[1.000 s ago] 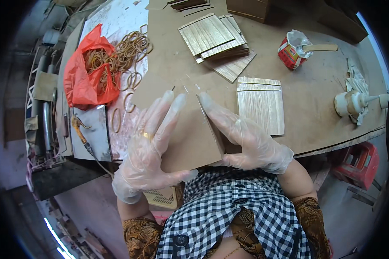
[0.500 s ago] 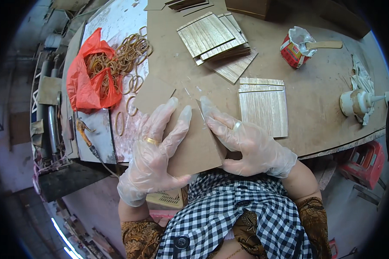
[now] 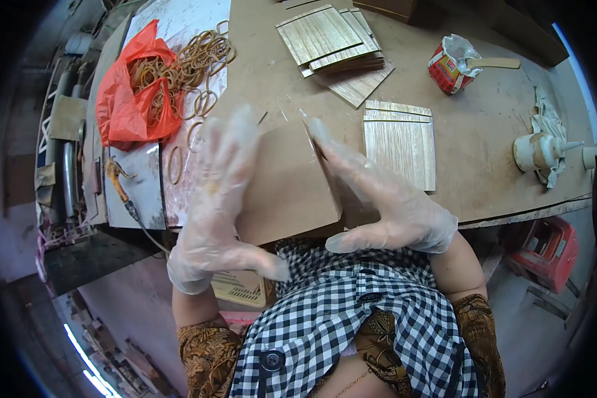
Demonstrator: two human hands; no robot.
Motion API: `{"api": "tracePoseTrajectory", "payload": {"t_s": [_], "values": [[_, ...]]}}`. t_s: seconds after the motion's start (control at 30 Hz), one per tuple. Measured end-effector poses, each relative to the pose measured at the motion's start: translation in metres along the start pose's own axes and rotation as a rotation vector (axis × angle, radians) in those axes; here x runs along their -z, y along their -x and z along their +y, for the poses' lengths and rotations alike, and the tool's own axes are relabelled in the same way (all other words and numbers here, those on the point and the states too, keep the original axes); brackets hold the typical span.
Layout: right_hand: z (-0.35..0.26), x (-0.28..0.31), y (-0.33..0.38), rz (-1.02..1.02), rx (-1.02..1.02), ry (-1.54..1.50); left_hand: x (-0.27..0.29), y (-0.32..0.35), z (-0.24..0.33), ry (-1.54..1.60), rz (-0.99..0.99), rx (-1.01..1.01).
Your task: The person assembles small cardboard boxes by hand. They pick up pre-cut cardboard pieces, fold them into a box shape, and secure the structure using rubber bands. The process is repeated for multiple boxes, with the person handling the cardboard and rubber bands directly.
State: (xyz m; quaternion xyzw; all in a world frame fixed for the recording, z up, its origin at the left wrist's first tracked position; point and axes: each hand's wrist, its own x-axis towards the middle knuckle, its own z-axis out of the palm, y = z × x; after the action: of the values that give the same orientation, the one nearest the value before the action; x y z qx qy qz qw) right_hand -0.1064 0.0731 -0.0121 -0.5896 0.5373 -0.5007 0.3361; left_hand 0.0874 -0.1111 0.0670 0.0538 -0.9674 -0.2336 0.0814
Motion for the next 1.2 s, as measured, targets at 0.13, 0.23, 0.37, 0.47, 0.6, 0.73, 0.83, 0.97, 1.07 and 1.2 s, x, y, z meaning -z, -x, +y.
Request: {"api": "tracePoseTrajectory", "payload": {"t_s": [0.13, 0.23, 0.37, 0.47, 0.6, 0.73, 0.83, 0.97, 1.07, 1.2], "values": [[-0.017, 0.003, -0.006, 0.056, -0.131, -0.159, -0.024, 0.015, -0.022, 0.717, 0.553, 0.07], [-0.015, -0.009, -0.016, 0.194, -0.068, -0.227, -0.056, 0.038, -0.052, 1.176, 0.852, 0.147], [-0.008, -0.026, -0.035, 0.361, 0.022, -0.25, -0.097, 0.036, -0.03, 1.291, 0.984, 0.384], [-0.016, -0.035, -0.047, 0.426, 0.016, -0.28, -0.099, 0.028, -0.013, 1.318, 0.975, 0.34], [-0.021, -0.037, -0.051, 0.291, -0.082, -0.026, -0.092, 0.022, -0.003, 1.299, 0.881, 0.198], [-0.018, -0.041, -0.051, 0.304, -0.119, 0.052, -0.098, 0.022, -0.01, 1.188, 0.837, 0.179], [-0.018, -0.039, -0.053, 0.286, -0.096, 0.187, -0.1, 0.024, -0.012, 1.078, 0.826, 0.219], [-0.018, -0.038, -0.054, 0.277, -0.075, 0.233, -0.099, 0.02, -0.01, 1.112, 0.824, 0.231], [-0.018, -0.039, -0.053, 0.282, -0.1, 0.184, -0.096, 0.02, -0.016, 1.14, 0.795, 0.167], [-0.027, -0.046, -0.053, 0.333, -0.176, -0.195, -0.094, 0.018, -0.017, 1.705, 0.923, 0.095]]}}
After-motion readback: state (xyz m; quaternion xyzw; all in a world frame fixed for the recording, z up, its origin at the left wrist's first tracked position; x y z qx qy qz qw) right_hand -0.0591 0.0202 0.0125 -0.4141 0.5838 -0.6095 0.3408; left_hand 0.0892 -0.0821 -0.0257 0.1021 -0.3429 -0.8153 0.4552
